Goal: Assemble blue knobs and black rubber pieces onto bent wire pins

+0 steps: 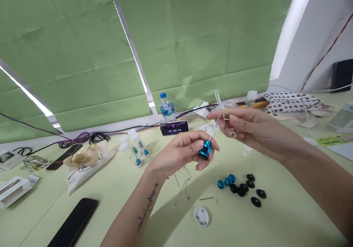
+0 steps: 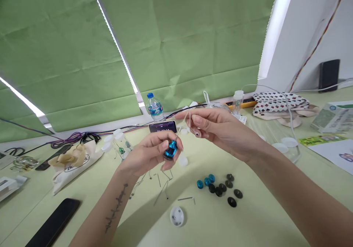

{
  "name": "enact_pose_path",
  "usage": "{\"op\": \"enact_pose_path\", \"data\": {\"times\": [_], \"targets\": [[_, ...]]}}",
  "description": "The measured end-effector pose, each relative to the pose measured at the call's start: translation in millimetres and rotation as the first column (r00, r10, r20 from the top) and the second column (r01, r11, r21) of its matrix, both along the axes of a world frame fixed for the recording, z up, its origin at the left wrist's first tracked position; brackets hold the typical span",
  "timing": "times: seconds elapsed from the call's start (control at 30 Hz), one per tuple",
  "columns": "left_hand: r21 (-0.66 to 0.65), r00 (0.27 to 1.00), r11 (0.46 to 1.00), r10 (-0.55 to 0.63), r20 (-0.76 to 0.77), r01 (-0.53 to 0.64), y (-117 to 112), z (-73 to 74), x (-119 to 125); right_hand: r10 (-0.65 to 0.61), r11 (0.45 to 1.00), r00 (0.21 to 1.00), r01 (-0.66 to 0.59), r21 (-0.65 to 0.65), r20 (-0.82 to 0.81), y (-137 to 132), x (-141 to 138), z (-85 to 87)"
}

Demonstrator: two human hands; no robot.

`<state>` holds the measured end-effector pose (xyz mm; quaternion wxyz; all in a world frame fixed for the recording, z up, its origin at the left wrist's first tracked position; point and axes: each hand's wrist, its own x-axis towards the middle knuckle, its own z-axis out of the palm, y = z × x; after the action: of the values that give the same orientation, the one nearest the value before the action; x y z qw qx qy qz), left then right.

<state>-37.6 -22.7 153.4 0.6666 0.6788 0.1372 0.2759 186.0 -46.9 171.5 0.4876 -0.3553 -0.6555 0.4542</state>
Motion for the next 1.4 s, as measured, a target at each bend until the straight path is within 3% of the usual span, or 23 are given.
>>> {"op": "enact_pose_path", "data": {"times": [0.2, 0.37, 0.43, 0.5, 0.53, 0.6, 0.67, 0.7, 0.73, 0.87, 1.0, 1.1, 1.23, 1.33, 1.4], "targets": [[0.002, 0.993, 0.995, -0.100, -0.060, 0.100, 1.7, -7.1, 3.3, 0.106, 0.993, 0.990, -0.111, -0.046, -0.091, 4.0, 2.5, -3.0], [-0.037, 0.990, 0.990, -0.138, -0.033, 0.137, -2.4, -8.2, 6.8, 0.162, 0.987, 0.970, -0.158, 0.039, -0.181, 2.9, -3.7, -6.3], [-0.034, 0.995, 0.997, -0.073, -0.067, 0.071, -1.3, -7.9, 7.9, 0.138, 0.988, 0.971, -0.122, 0.092, -0.194, 0.3, -6.3, -6.5], [0.038, 0.985, 0.991, 0.131, -0.113, -0.128, 4.4, -8.4, 7.5, 0.078, 0.988, 0.983, -0.055, 0.145, -0.163, -2.2, -8.5, -5.9], [0.111, 0.953, 0.958, 0.276, -0.124, -0.264, 9.2, -9.2, 6.3, 0.034, 0.986, 0.990, -0.011, 0.164, -0.139, -3.0, -9.5, -5.6], [0.300, 0.825, 0.805, 0.558, -0.090, -0.512, 21.6, -12.6, 2.4, -0.079, 0.974, 0.991, 0.099, 0.203, -0.104, -3.2, -11.7, -5.6], [0.457, 0.732, 0.665, 0.680, -0.045, -0.590, 34.8, -18.8, -2.5, -0.203, 0.947, 0.975, 0.220, 0.234, -0.095, -1.6, -14.0, -7.3], [0.527, 0.721, 0.639, 0.689, -0.069, -0.560, 40.3, -22.9, -4.4, -0.251, 0.932, 0.963, 0.267, 0.247, -0.094, -0.1, -15.0, -8.7], [0.573, 0.735, 0.644, 0.670, -0.104, -0.507, 44.7, -27.7, -5.4, -0.284, 0.917, 0.954, 0.298, 0.267, -0.092, 1.6, -15.9, -10.5], [0.578, 0.842, 0.783, 0.457, -0.285, -0.229, 50.4, -51.4, 2.8, -0.324, 0.895, 0.944, 0.325, 0.305, -0.057, 9.8, -17.3, -18.5], [0.481, 0.893, 0.846, 0.380, -0.242, -0.230, 48.7, -71.4, 19.9, -0.345, 0.900, 0.939, 0.329, 0.285, 0.005, 16.7, -17.2, -25.2], [0.407, 0.909, 0.875, 0.366, -0.198, -0.263, 49.2, -75.1, 25.2, -0.346, 0.910, 0.936, 0.318, 0.267, 0.065, 20.9, -17.8, -31.1], [0.391, 0.898, 0.859, 0.414, -0.152, -0.330, 51.1, -68.2, 20.9, -0.360, 0.903, 0.920, 0.303, 0.306, 0.153, 23.7, -18.2, -36.9], [0.458, 0.875, 0.807, 0.471, -0.116, -0.373, 49.3, -59.5, 15.3, -0.448, 0.843, 0.875, 0.345, 0.413, 0.184, 23.0, -16.1, -37.0], [0.546, 0.863, 0.766, 0.484, -0.142, -0.340, 45.2, -53.2, 12.7, -0.502, 0.796, 0.838, 0.351, 0.493, 0.215, 22.3, -14.1, -37.2]]}}
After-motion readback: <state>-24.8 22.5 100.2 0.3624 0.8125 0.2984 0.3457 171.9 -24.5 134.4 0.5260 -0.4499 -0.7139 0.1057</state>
